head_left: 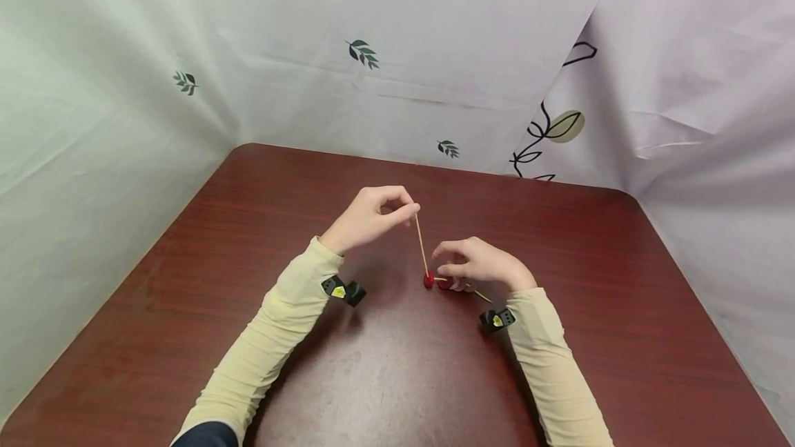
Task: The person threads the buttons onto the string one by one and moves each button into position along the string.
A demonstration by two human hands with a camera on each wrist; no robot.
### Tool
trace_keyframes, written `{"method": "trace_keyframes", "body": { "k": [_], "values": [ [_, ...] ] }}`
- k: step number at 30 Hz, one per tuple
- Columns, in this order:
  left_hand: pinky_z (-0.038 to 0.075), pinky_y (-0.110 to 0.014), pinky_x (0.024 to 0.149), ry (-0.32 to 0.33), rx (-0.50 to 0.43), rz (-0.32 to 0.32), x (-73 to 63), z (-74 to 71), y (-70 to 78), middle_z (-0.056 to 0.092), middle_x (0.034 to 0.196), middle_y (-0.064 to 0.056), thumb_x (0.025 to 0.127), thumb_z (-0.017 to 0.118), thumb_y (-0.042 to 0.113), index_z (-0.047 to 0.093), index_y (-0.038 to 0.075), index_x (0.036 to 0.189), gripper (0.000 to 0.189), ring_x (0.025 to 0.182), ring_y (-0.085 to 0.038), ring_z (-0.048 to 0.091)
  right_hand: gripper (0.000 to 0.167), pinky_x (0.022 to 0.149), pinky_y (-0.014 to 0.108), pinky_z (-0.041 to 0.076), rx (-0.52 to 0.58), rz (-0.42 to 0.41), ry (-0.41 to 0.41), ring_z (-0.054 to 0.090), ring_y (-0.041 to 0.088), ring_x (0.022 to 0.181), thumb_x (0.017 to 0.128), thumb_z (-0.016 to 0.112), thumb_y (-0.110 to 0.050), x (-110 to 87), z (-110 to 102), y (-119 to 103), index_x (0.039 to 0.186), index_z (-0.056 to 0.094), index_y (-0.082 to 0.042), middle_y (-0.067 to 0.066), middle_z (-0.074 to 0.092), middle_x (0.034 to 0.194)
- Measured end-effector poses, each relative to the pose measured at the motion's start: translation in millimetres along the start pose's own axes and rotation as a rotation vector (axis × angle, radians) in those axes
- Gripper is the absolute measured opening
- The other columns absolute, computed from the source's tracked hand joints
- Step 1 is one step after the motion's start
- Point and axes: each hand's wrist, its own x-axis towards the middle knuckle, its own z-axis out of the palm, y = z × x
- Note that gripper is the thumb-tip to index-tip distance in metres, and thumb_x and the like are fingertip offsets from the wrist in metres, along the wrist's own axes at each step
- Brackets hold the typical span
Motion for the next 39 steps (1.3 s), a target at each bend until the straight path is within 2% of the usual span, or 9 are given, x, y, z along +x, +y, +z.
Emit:
{"method": "trace_keyframes", "body": {
  "k": [2,5,8,10,14,17,20,30,39],
  "values": [
    [0.054,-0.028,0.07,-0.01,0.007,0.026,0.9,1.4,0.3,0.068,0.08,-0.012,0.093,0.064,0.017,0.067,0.006,0.087,0.013,0.07,-0.013,0.066,0.023,0.062,0.034,0.056,0.01,-0.015,0.054,0.067,0.023,0.064,0.094,0.061,-0.017,0.0,-1,-3,0.115,0.062,-0.01,0.012,0.07,0.079],
    [0.055,-0.028,0.07,-0.03,0.006,0.055,0.5,4.0,1.6,0.068,0.081,-0.013,0.093,0.064,0.016,0.068,0.008,0.089,0.01,0.071,-0.014,0.067,0.022,0.076,0.035,0.055,0.035,-0.049,0.198,0.068,0.021,0.082,0.095,0.062,-0.022,-1.9,-2,-12,0.115,0.064,-0.014,0.01,0.07,0.097],
    [0.055,-0.03,0.069,-0.054,0.009,0.062,-1.3,6.5,3.1,0.069,0.083,-0.013,0.092,0.065,0.015,0.068,0.01,0.09,0.007,0.072,-0.017,0.067,0.025,0.094,0.038,0.049,0.108,-0.094,0.335,0.063,0.018,0.106,0.097,0.059,-0.026,-5.2,-3,-26,0.121,0.062,-0.019,0.003,0.066,0.117],
    [0.055,-0.031,0.068,-0.066,0.015,0.061,-2.4,8.7,3.5,0.07,0.083,-0.011,0.092,0.066,0.016,0.068,0.01,0.091,0.006,0.072,-0.016,0.066,0.029,0.101,0.044,0.046,0.212,-0.124,0.367,0.06,0.018,0.115,0.098,0.057,-0.025,-7.4,-3,-35,0.126,0.058,-0.018,0.004,0.063,0.124],
    [0.052,-0.03,0.065,-0.067,0.04,0.091,-3.8,14.0,4.2,0.07,0.081,-0.007,0.091,0.067,0.015,0.069,0.01,0.091,0.006,0.069,-0.011,0.061,0.033,0.102,0.046,0.046,0.359,-0.161,0.38,0.063,0.019,0.112,0.1,0.053,-0.02,-10.6,-2,-49,0.131,0.053,-0.01,0.014,0.063,0.124],
    [0.049,-0.027,0.063,-0.056,0.061,0.119,-4.2,17.6,5.8,0.07,0.08,-0.005,0.09,0.068,0.014,0.069,0.01,0.091,0.005,0.069,-0.009,0.059,0.03,0.096,0.037,0.051,0.408,-0.168,0.393,0.067,0.02,0.101,0.1,0.053,-0.016,-11.3,-2,-52,0.127,0.054,-0.003,0.026,0.065,0.113],
    [0.047,-0.024,0.062,-0.055,0.072,0.124,-4.2,21.0,6.4,0.07,0.08,-0.006,0.09,0.069,0.015,0.069,0.011,0.091,0.004,0.07,-0.008,0.059,0.026,0.088,0.028,0.052,0.419,-0.144,0.408,0.068,0.018,0.089,0.098,0.056,-0.014,-12.3,-3,-51,0.121,0.058,-0.002,0.028,0.067,0.098],
    [0.048,-0.024,0.061,-0.036,0.057,0.095,-4.3,29.9,3.3,0.068,0.077,-0.001,0.088,0.07,0.017,0.069,0.012,0.089,0.005,0.067,-0.011,0.057,0.012,0.069,0.03,0.056,0.337,-0.084,0.411,0.064,0.022,0.072,0.092,0.065,-0.013,-20.4,-11,-47,0.097,0.067,-0.003,0.018,0.065,0.08],
    [0.051,-0.028,0.073,-0.136,0.076,0.003,-0.4,43.9,-11.3,0.068,0.086,-0.011,0.101,0.051,0.026,0.066,0.011,0.097,0.022,0.08,-0.027,0.063,0.005,0.077,0.025,0.052,0.25,-0.098,0.357,0.066,0.03,0.078,0.092,0.063,-0.012,-33.1,-21,-41,0.094,0.066,-0.009,0.012,0.066,0.081]
  ]
}}
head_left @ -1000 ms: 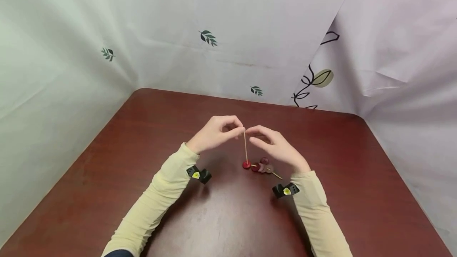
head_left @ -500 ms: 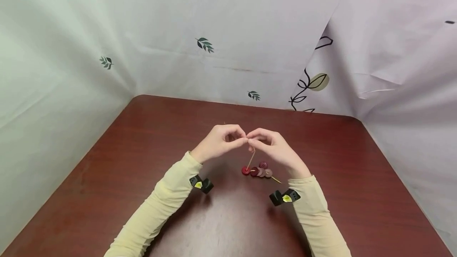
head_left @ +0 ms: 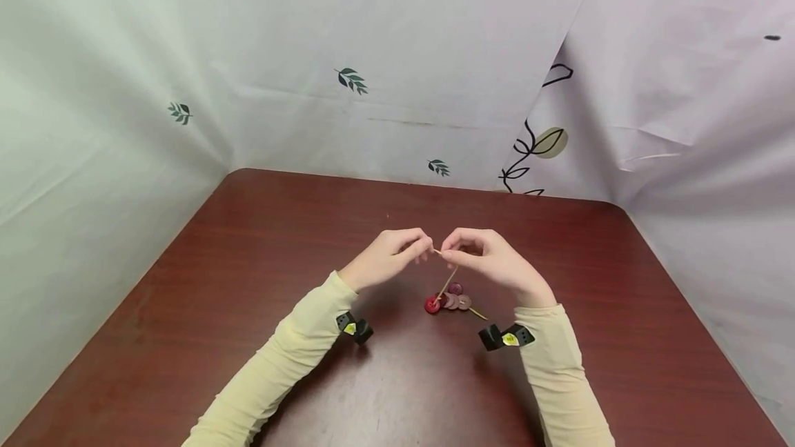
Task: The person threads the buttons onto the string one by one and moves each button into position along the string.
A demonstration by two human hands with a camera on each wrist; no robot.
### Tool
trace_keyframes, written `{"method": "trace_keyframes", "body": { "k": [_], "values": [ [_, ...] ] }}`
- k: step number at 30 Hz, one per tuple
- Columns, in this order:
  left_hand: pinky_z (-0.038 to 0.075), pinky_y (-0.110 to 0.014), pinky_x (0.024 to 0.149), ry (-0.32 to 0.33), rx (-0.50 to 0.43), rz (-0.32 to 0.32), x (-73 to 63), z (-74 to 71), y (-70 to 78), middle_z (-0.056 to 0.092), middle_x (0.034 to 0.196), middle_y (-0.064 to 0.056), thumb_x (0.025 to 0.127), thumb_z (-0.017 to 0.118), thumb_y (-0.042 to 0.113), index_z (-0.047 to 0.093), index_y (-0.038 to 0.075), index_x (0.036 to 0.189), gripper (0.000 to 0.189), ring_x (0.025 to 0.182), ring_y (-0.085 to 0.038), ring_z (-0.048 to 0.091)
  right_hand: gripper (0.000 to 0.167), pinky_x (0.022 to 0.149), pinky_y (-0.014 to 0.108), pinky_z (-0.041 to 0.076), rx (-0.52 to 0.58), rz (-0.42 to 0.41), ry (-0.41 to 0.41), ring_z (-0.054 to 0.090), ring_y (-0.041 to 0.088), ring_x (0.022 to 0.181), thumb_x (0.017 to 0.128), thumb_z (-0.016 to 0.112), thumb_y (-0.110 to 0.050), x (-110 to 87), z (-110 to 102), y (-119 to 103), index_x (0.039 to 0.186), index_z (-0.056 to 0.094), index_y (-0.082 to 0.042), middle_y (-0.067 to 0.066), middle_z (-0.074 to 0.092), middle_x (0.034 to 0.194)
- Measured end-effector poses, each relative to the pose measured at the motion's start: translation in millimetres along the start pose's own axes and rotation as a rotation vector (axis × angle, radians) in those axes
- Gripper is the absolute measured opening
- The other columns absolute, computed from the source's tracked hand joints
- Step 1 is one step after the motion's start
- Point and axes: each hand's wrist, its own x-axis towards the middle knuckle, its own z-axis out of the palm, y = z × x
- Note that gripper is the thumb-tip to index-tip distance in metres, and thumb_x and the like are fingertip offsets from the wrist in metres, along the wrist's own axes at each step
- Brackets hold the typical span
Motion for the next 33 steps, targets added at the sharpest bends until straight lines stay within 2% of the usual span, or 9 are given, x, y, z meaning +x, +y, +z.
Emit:
{"method": "trace_keyframes", "body": {
  "k": [5,8,12,14,17,22,27,29,33],
  "values": [
    [0.05,-0.025,0.075,-0.069,0.059,-0.028,5.2,9.2,-5.8,0.071,0.092,-0.009,0.097,0.058,0.025,0.066,0.013,0.102,0.015,0.081,-0.014,0.063,0.004,0.078,0.025,0.051,-0.02,-0.003,-0.064,0.067,0.02,0.076,0.093,0.063,-0.014,-4.5,-6,3,0.095,0.066,-0.011,0.01,0.067,0.083],
    [0.049,-0.022,0.076,-0.122,0.129,-0.013,14.9,14.6,-6.1,0.072,0.095,-0.007,0.095,0.061,0.021,0.066,0.014,0.102,0.011,0.081,-0.008,0.062,0.005,0.079,0.028,0.053,-0.021,-0.005,-0.098,0.068,0.016,0.074,0.093,0.063,-0.014,-7.9,-8,4,0.096,0.066,-0.011,0.006,0.068,0.084],
    [0.047,-0.021,0.073,-0.204,0.238,0.007,31.7,24.4,-4.0,0.071,0.091,0.0,0.092,0.065,0.019,0.066,0.015,0.1,0.008,0.077,-0.007,0.058,0.009,0.079,0.03,0.053,-0.02,-0.019,-0.134,0.067,0.014,0.074,0.092,0.064,-0.013,-9.9,-10,5,0.098,0.065,-0.005,0.008,0.067,0.087],
    [0.046,-0.02,0.072,-0.243,0.288,-0.006,38.8,30.7,-4.9,0.069,0.087,0.003,0.091,0.067,0.022,0.067,0.015,0.098,0.009,0.075,-0.007,0.056,0.011,0.079,0.03,0.053,-0.02,-0.031,-0.152,0.066,0.013,0.076,0.092,0.064,-0.013,-10.2,-11,5,0.099,0.065,-0.003,0.012,0.067,0.087],
    [0.046,-0.021,0.072,-0.305,0.363,-0.04,47.2,39.3,-6.5,0.068,0.082,0.003,0.089,0.069,0.026,0.069,0.015,0.093,0.011,0.073,-0.008,0.055,0.011,0.077,0.026,0.052,-0.029,-0.055,-0.173,0.064,0.014,0.078,0.093,0.064,-0.014,-10.3,-12,4,0.098,0.065,-0.005,0.013,0.067,0.086],
    [0.047,-0.024,0.073,-0.424,0.492,-0.043,58.7,48.5,-8.1,0.067,0.081,0.002,0.086,0.07,0.021,0.07,0.014,0.088,0.007,0.074,-0.01,0.055,0.005,0.075,0.027,0.052,-0.05,-0.112,-0.199,0.063,0.014,0.077,0.093,0.063,-0.013,-9.9,-13,5,0.095,0.065,-0.009,0.01,0.066,0.082],
    [0.047,-0.023,0.076,-0.519,0.539,-0.087,61.5,56.1,-5.9,0.063,0.084,0.0,0.088,0.066,0.016,0.069,0.009,0.086,0.008,0.076,-0.011,0.052,0.003,0.073,0.027,0.051,-0.062,-0.132,-0.211,0.061,0.014,0.075,0.094,0.062,-0.013,-11.2,-13,7,0.094,0.065,-0.014,0.009,0.066,0.081],
    [0.047,-0.022,0.075,-0.535,0.548,-0.086,61.1,58.9,-5.5,0.062,0.082,0.001,0.088,0.066,0.017,0.068,0.008,0.085,0.009,0.075,-0.01,0.051,0.004,0.072,0.026,0.051,-0.067,-0.138,-0.21,0.06,0.016,0.075,0.094,0.062,-0.013,-11.9,-13,7,0.093,0.065,-0.014,0.007,0.065,0.08],
    [0.045,-0.019,0.07,-0.527,0.54,-0.084,60.5,63.8,-7.4,0.058,0.074,0.005,0.085,0.07,0.017,0.067,0.01,0.08,0.009,0.07,-0.008,0.05,0.004,0.072,0.026,0.05,-0.057,-0.139,-0.214,0.061,0.015,0.074,0.094,0.062,-0.013,-12.9,-13,7,0.093,0.065,-0.015,0.006,0.064,0.078]
  ]
}}
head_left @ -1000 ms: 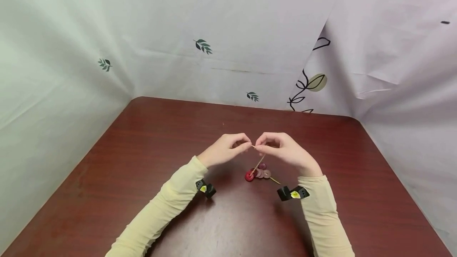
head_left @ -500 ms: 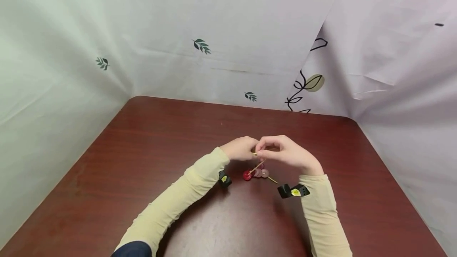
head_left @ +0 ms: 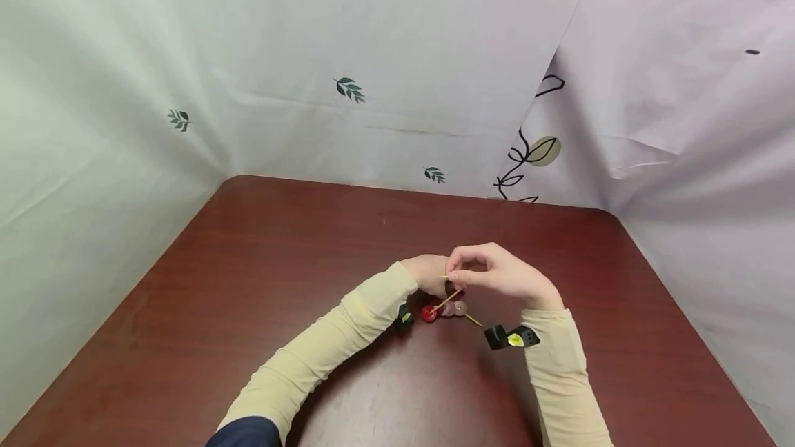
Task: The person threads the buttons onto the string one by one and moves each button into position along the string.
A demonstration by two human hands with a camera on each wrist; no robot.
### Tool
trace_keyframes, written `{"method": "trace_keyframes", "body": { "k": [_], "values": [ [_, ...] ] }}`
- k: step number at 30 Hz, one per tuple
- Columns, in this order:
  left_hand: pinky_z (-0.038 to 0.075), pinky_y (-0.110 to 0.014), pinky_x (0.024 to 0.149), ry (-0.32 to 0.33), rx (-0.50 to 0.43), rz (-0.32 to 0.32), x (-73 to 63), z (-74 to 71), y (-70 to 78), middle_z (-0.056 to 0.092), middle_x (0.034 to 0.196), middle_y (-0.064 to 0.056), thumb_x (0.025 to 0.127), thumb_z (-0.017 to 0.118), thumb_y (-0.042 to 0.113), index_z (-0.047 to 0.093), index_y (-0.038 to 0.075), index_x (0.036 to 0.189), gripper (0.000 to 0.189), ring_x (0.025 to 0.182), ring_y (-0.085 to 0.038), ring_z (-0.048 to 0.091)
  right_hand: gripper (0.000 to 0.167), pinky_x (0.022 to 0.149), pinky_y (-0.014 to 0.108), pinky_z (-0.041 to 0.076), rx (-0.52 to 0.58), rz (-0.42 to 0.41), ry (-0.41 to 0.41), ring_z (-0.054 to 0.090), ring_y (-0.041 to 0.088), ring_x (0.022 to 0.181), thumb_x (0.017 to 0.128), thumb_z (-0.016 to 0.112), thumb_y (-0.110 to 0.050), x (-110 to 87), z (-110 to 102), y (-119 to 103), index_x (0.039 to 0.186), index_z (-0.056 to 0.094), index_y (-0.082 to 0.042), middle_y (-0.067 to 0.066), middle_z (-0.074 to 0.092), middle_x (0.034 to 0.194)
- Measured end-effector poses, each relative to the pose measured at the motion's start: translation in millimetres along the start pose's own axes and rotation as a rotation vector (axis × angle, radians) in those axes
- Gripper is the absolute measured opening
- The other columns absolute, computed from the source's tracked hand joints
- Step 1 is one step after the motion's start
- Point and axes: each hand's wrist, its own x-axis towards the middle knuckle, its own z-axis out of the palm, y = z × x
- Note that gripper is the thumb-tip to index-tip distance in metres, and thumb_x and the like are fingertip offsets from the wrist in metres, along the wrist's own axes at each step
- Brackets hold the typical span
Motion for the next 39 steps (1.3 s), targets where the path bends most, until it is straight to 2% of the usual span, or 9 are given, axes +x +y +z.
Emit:
{"method": "trace_keyframes", "body": {
  "k": [6,10,13,20,26,29,33,35,39],
  "values": [
    [0.041,-0.019,0.065,0.022,-0.006,-0.014,0.0,6.1,-4.5,0.054,0.068,0.007,0.083,0.071,0.017,0.06,0.014,0.069,0.018,0.067,-0.009,0.048,0.004,0.073,0.028,0.052,-0.004,0.004,-0.006,0.062,0.011,0.075,0.094,0.063,-0.013,0.6,2,3,0.093,0.065,-0.016,0.004,0.064,0.079],
    [0.041,-0.02,0.065,0.033,0.032,0.023,-2.7,4.2,-9.5,0.056,0.072,0.007,0.079,0.073,0.016,0.063,0.016,0.077,0.01,0.068,-0.009,0.049,0.004,0.076,0.031,0.055,-0.002,0.012,-0.011,0.068,0.018,0.076,0.094,0.062,-0.013,0.8,2,3,0.094,0.065,-0.01,0.008,0.067,0.083],
    [0.04,-0.019,0.064,0.052,0.062,0.054,-9.4,-0.8,-13.6,0.056,0.074,0.008,0.078,0.074,0.018,0.065,0.017,0.083,0.011,0.068,-0.008,0.048,0.006,0.077,0.028,0.055,-0.004,0.033,-0.009,0.07,0.019,0.078,0.094,0.062,-0.013,0.5,1,2,0.095,0.065,-0.007,0.01,0.068,0.085],
    [0.045,-0.016,0.066,0.178,-0.008,0.122,-42.3,-21.7,-21.9,0.063,0.082,0.005,0.076,0.073,0.015,0.068,0.014,0.09,0.015,0.071,-0.007,0.057,0.004,0.076,0.027,0.053,-0.04,0.069,-0.014,0.068,0.021,0.077,0.094,0.063,-0.018,-0.4,2,3,0.095,0.065,-0.014,0.001,0.067,0.082],
    [0.049,-0.019,0.072,0.295,-0.055,0.204,-74.0,-40.3,-31.0,0.064,0.091,0.003,0.08,0.068,0.013,0.069,0.012,0.109,0.029,0.078,-0.008,0.058,0.005,0.076,0.027,0.052,-0.056,0.066,-0.014,0.067,0.014,0.07,0.095,0.062,-0.019,0.5,3,6,0.094,0.065,-0.015,0.011,0.067,0.08],
    [0.051,-0.023,0.075,0.34,-0.061,0.223,-83.4,-46.5,-34.6,0.063,0.09,0.005,0.081,0.066,0.013,0.07,0.016,0.108,0.028,0.079,-0.007,0.058,0.004,0.073,0.026,0.052,-0.054,0.079,0.021,0.066,0.011,0.071,0.094,0.063,-0.019,2.2,5,4,0.094,0.065,-0.016,0.012,0.067,0.08],
    [0.052,-0.029,0.077,0.428,-0.139,0.247,-89.9,-52.9,-36.6,0.065,0.088,0.006,0.08,0.067,0.01,0.071,0.016,0.103,0.023,0.08,-0.009,0.059,0.005,0.072,0.024,0.051,-0.04,0.077,0.118,0.066,0.013,0.07,0.093,0.064,-0.018,6.6,9,0,0.093,0.065,-0.013,0.003,0.067,0.078],
    [0.052,-0.028,0.078,0.467,-0.179,0.253,-92.6,-55.4,-36.3,0.066,0.088,0.006,0.08,0.069,0.01,0.07,0.015,0.103,0.023,0.081,-0.007,0.06,0.006,0.073,0.025,0.051,-0.024,0.075,0.168,0.066,0.015,0.069,0.093,0.064,-0.017,9.6,11,-2,0.093,0.065,-0.011,0.003,0.067,0.076],
    [0.051,-0.024,0.079,0.518,-0.223,0.264,-97.4,-58.6,-35.3,0.067,0.089,0.007,0.081,0.072,0.011,0.068,0.014,0.103,0.023,0.083,-0.003,0.06,0.005,0.074,0.023,0.05,-0.007,0.089,0.232,0.064,0.014,0.07,0.093,0.064,-0.017,14.1,13,-3,0.094,0.065,-0.012,0.012,0.065,0.076]
  ]
}}
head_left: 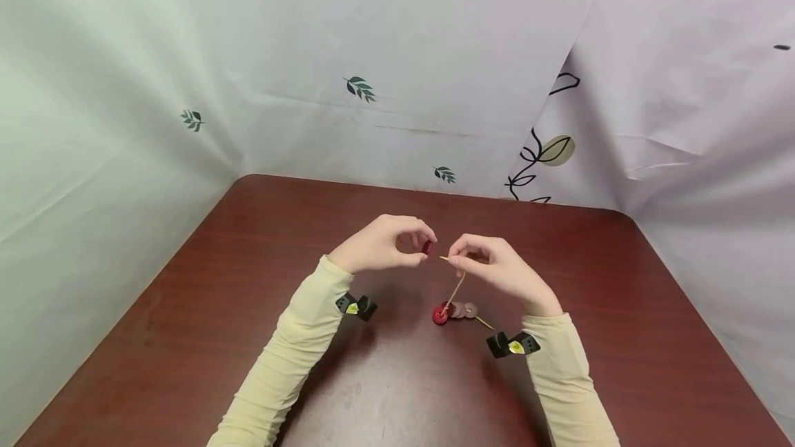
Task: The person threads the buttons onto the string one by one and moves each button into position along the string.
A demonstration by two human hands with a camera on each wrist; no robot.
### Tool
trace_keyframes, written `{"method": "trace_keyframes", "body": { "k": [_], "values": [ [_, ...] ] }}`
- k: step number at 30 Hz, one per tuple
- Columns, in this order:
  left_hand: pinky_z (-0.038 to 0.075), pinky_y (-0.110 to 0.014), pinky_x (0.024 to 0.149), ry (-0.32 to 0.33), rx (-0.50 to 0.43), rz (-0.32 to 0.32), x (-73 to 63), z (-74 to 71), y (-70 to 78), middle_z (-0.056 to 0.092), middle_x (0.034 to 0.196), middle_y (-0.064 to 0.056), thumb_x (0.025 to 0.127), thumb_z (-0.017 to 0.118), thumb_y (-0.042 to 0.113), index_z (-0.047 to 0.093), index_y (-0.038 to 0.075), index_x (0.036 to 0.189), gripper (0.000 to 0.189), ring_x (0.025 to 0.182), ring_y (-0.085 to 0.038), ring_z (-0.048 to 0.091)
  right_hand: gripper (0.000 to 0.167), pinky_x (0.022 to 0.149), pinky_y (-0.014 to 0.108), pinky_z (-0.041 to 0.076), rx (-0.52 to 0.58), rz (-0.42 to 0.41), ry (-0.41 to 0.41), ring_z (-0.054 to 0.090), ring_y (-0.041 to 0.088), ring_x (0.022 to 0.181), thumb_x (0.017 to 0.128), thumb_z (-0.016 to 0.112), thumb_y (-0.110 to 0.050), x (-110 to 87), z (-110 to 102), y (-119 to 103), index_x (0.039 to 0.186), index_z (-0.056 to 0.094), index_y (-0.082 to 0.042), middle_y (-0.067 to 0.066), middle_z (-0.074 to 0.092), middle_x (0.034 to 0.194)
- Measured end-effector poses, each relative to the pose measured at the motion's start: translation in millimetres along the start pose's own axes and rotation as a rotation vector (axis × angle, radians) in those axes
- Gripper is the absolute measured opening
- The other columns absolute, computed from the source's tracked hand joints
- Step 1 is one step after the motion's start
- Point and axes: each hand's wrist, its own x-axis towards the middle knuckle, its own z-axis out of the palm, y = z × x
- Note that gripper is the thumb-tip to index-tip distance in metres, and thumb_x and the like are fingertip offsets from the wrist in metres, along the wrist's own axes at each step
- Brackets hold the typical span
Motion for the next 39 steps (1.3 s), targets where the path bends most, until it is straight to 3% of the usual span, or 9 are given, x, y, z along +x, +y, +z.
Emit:
{"method": "trace_keyframes", "body": {
  "k": [5,13,19,25,32,39],
  "values": [
    [0.051,-0.022,0.08,0.02,-0.079,0.015,-0.9,-1.0,3.9,0.069,0.088,0.007,0.081,0.073,0.01,0.067,0.015,0.103,0.024,0.084,-0.002,0.063,0.003,0.073,0.023,0.05,0.004,0.006,0.051,0.063,0.011,0.068,0.092,0.065,-0.012,0.1,2.3,0.8,0.095,0.066,-0.013,0.014,0.065,0.075],
    [0.054,-0.027,0.082,0.036,-0.204,0.026,-2.6,0.2,4.9,0.069,0.09,0.005,0.082,0.074,0.009,0.065,0.014,0.103,0.024,0.085,-0.005,0.064,0.007,0.07,0.023,0.05,0.027,0.011,0.109,0.063,0.016,0.066,0.091,0.067,-0.012,1.6,7.3,-0.5,0.095,0.066,-0.008,0.012,0.065,0.073],
    [0.054,-0.028,0.082,0.042,-0.213,0.037,-2.8,-1.4,5.0,0.069,0.091,0.003,0.081,0.075,0.009,0.065,0.014,0.102,0.024,0.086,-0.015,0.067,0.008,0.07,0.023,0.05,0.022,0.018,0.11,0.063,0.023,0.068,0.091,0.066,-0.01,3.7,7.8,-1.6,0.096,0.066,-0.004,0.008,0.064,0.072],
    [0.054,-0.03,0.083,0.036,-0.201,0.041,-1.9,-0.6,4.6,0.069,0.091,0.004,0.081,0.076,0.009,0.065,0.015,0.102,0.025,0.086,-0.007,0.065,0.004,0.07,0.023,0.049,0.02,0.02,0.099,0.063,0.024,0.069,0.091,0.066,-0.011,5.2,7.8,-2.5,0.094,0.067,-0.009,0.011,0.064,0.072],
    [0.052,-0.026,0.085,0.01,-0.166,0.045,0.0,1.2,4.9,0.069,0.092,0.003,0.081,0.074,0.009,0.064,0.014,0.103,0.024,0.088,-0.012,0.065,0.005,0.07,0.022,0.048,0.037,0.014,0.092,0.062,0.013,0.067,0.091,0.066,-0.013,6.4,9.0,-2.8,0.094,0.067,-0.008,0.014,0.064,0.072],
    [0.051,-0.024,0.087,-0.01,-0.155,0.052,2.5,2.3,6.3,0.069,0.094,0.003,0.082,0.073,0.009,0.064,0.013,0.104,0.023,0.089,-0.008,0.065,0.007,0.069,0.022,0.047,0.034,0.009,0.095,0.062,0.021,0.067,0.092,0.065,-0.014,6.8,9.3,-1.8,0.094,0.067,-0.007,0.014,0.064,0.07]
  ]
}}
